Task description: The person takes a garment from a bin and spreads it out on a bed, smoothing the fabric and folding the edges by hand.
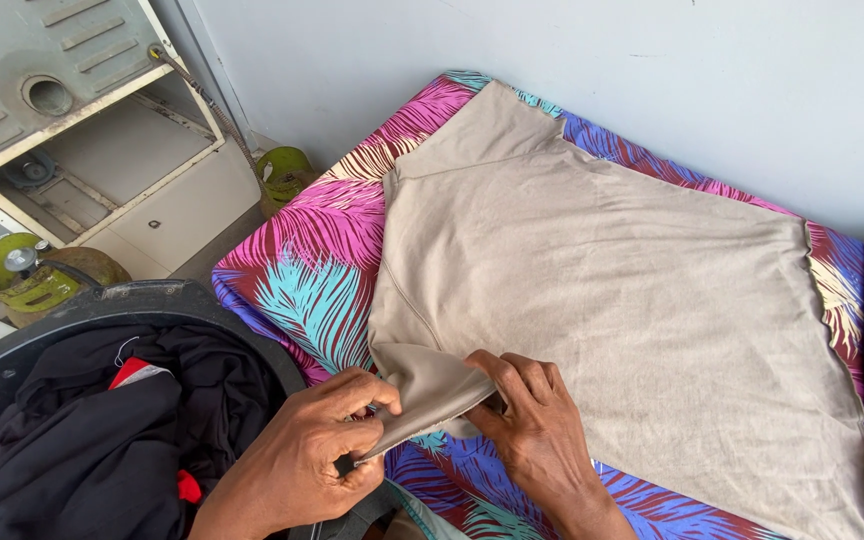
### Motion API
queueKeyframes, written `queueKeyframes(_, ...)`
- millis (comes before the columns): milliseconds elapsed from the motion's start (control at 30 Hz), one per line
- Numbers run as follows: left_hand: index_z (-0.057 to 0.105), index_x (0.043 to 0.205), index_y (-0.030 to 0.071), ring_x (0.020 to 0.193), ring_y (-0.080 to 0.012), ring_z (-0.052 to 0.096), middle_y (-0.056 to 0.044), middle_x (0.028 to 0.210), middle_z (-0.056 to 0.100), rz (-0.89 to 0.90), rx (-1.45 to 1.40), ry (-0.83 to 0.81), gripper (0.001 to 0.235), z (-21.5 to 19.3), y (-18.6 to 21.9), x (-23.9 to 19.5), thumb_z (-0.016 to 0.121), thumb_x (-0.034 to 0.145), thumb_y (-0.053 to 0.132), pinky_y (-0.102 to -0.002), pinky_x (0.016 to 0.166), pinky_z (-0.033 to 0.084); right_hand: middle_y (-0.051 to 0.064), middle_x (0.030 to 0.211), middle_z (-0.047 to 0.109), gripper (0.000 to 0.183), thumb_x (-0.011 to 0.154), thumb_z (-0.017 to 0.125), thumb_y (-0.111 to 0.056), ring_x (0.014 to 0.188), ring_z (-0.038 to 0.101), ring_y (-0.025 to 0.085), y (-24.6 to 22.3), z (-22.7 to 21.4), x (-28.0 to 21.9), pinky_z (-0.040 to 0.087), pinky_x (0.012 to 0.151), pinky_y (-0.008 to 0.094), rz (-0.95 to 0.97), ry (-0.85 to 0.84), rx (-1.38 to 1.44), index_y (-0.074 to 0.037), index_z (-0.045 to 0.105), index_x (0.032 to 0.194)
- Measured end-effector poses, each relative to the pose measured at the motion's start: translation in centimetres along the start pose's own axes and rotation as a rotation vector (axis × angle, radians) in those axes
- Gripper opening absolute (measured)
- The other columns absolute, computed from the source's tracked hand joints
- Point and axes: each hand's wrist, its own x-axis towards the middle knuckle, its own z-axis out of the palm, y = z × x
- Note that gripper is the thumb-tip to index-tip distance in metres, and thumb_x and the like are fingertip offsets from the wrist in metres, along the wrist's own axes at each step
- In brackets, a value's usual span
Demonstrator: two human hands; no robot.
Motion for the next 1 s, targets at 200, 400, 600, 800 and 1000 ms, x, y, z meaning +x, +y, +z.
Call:
queueKeyframes(200, 0.036, 0.061, 0.014, 0.109, -0.0249, 0.07, -0.011, 0.121, 0.077, -0.083, -0.231, -0.109, 0.034, -0.5, 0.2, 0.6, 0.064, 0.069, -0.004, -0.035, 0.081, 0.054, 0.017, 0.141, 0.055, 0.004, 0.083, 0.055, -0.004, 0.12, 0.055, 0.039, -0.8, -0.9, 0.5, 0.044, 0.09, 0.055, -0.084, -0.05, 0.15, -0.005, 0.059, 0.082)
queueKeyframes(400, 0.064, 0.083, 0.011, 0.078, -0.0187, 0.075, -0.003, 0.085, 0.075, -0.244, -0.123, 0.056, 0.041, 1.4, -1.7, 1.8, 0.048, 0.103, 0.043, -0.034, 0.071, 0.054, 0.017, 0.147, 0.055, 0.031, 0.098, 0.071, -0.025, 0.13, 0.054, 0.041, -1.7, 0.2, 0.9, 0.044, 0.101, 0.06, -0.139, -0.084, 0.081, -0.011, 0.067, 0.07)
queueKeyframes(600, 0.074, 0.121, 0.016, 0.108, -0.0266, 0.058, -0.003, 0.116, 0.067, -0.411, 0.443, 0.168, 0.046, 6.2, -8.7, 1.6, 0.074, 0.088, 0.048, -0.045, 0.089, 0.048, 0.012, 0.141, 0.058, 0.015, 0.102, 0.067, -0.02, 0.127, 0.055, 0.035, -2.0, -0.7, 1.0, 0.041, 0.105, 0.059, -0.24, -0.096, 0.223, -0.011, 0.068, 0.09)
queueKeyframes(800, 0.062, 0.079, 0.011, 0.084, -0.0195, 0.059, -0.002, 0.093, 0.061, -0.361, 0.193, 0.197, 0.021, 5.8, -9.4, 1.4, 0.074, 0.092, 0.021, -0.036, 0.072, 0.049, 0.013, 0.123, 0.065, 0.02, 0.108, 0.047, -0.01, 0.113, 0.06, 0.032, -1.9, -0.6, 0.3, 0.05, 0.095, 0.044, -0.193, -0.042, 0.323, 0.002, 0.064, 0.11)
queueKeyframes(1000, 0.062, 0.094, 0.011, 0.102, -0.0254, 0.066, -0.005, 0.108, 0.065, -0.394, 0.181, 0.257, 0.024, 4.2, -9.4, 0.0, 0.057, 0.102, 0.033, -0.04, 0.08, 0.052, 0.014, 0.098, 0.066, 0.006, 0.097, 0.059, 0.004, 0.084, 0.064, 0.026, -3.1, -0.5, 0.4, 0.056, 0.075, 0.034, -0.091, 0.26, 0.387, 0.0, 0.064, 0.1)
